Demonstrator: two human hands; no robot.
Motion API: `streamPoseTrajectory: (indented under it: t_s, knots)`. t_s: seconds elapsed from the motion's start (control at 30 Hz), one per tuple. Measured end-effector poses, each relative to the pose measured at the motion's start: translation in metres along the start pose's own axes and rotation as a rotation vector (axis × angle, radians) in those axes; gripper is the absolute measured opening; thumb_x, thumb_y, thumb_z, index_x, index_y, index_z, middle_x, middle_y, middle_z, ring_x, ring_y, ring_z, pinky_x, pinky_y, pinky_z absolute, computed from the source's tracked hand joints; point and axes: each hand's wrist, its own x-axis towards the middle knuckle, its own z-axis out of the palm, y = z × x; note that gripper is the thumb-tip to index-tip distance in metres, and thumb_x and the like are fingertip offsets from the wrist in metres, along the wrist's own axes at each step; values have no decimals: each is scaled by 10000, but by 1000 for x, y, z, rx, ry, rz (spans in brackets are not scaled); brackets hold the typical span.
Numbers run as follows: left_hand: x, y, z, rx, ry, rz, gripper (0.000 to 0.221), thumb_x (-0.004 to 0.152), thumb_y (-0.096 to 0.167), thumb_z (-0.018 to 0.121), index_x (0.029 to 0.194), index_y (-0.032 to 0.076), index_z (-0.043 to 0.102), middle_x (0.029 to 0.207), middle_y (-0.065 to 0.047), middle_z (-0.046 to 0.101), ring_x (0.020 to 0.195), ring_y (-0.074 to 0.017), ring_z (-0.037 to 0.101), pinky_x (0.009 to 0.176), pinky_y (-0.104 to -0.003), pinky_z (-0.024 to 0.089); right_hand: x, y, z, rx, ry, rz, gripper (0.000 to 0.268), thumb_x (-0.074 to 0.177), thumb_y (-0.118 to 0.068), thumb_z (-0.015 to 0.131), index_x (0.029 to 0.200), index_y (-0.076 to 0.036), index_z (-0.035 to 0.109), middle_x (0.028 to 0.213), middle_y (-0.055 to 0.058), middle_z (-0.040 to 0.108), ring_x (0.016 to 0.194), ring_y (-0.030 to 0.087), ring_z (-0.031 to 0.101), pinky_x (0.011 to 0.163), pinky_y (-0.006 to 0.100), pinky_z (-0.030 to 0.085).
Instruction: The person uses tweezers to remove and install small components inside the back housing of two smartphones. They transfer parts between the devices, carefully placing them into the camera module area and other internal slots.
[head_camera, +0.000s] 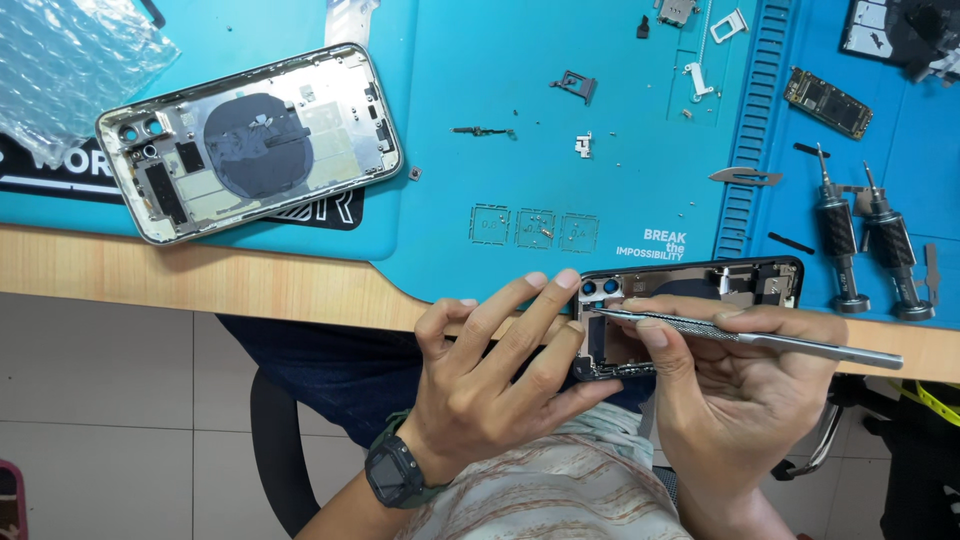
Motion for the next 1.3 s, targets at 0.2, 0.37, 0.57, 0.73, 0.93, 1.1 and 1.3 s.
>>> streamPoseTrajectory:
  t_s: [0.2, 0.37, 0.57, 0.73, 0.93, 1.1, 1.3]
  knots:
    - [5, -2, -5, 33, 4, 42, 348, 1125, 554, 666, 1095, 226, 778, 1328, -69, 816, 1191, -224, 815, 1018, -419, 387, 1, -3, 3, 5, -4, 5, 436, 1029, 64, 776, 1232, 23, 392, 1013, 216, 607, 981, 411, 863, 768, 372, 743]
    - [7, -1, -5, 57, 5, 55, 349, 1142, 529, 625, 1107, 229, 800, 1323, -71, 815, 1183, -219, 814, 1009, -426, 393, 2, -4, 3, -5, -16, -12, 410, 1034, 75, 762, 1215, 37, 396, 1086, 219, 566, 1010, 424, 860, 795, 392, 757]
    - [7, 0, -7, 99, -17, 60, 402, 1162, 526, 574, 1166, 222, 838, 1340, -57, 808, 1190, -208, 802, 1010, -428, 399, 1, -2, 4, -24, -5, -27, 389, 1040, 90, 766, 1202, 60, 413, 1170, 212, 517, 1021, 426, 857, 810, 388, 753]
    - [8, 2, -7, 114, -23, 56, 418, 1163, 527, 570, 1188, 217, 849, 1336, -53, 809, 1175, -211, 805, 1012, -429, 410, 2, -2, 3, -22, -6, -3, 407, 1042, 73, 766, 1209, 49, 396, 1184, 202, 495, 1043, 420, 855, 807, 376, 742]
    - [10, 5, -11, 119, -49, 45, 421, 1171, 500, 526, 1177, 212, 833, 1339, -60, 808, 1178, -211, 803, 967, -435, 442, 1, -1, 2, -63, -9, -22, 394, 1026, 80, 789, 1180, 85, 427, 1254, 170, 411, 1056, 418, 841, 838, 379, 742]
    - [12, 5, -14, 134, -95, 60, 407, 1178, 500, 547, 1201, 198, 818, 1360, -73, 802, 1205, -222, 782, 962, -443, 481, 2, -5, 2, 4, -5, -2, 419, 1048, 82, 753, 1245, 43, 385, 1193, 227, 524, 1027, 430, 853, 811, 389, 750]
    - [11, 8, -14, 138, -110, 45, 423, 1182, 495, 516, 1196, 202, 821, 1368, -71, 796, 1204, -223, 784, 972, -450, 483, 1, 0, 0, -115, -20, -68, 369, 1049, 52, 758, 1177, 134, 422, 1278, 200, 393, 1068, 441, 835, 820, 397, 742]
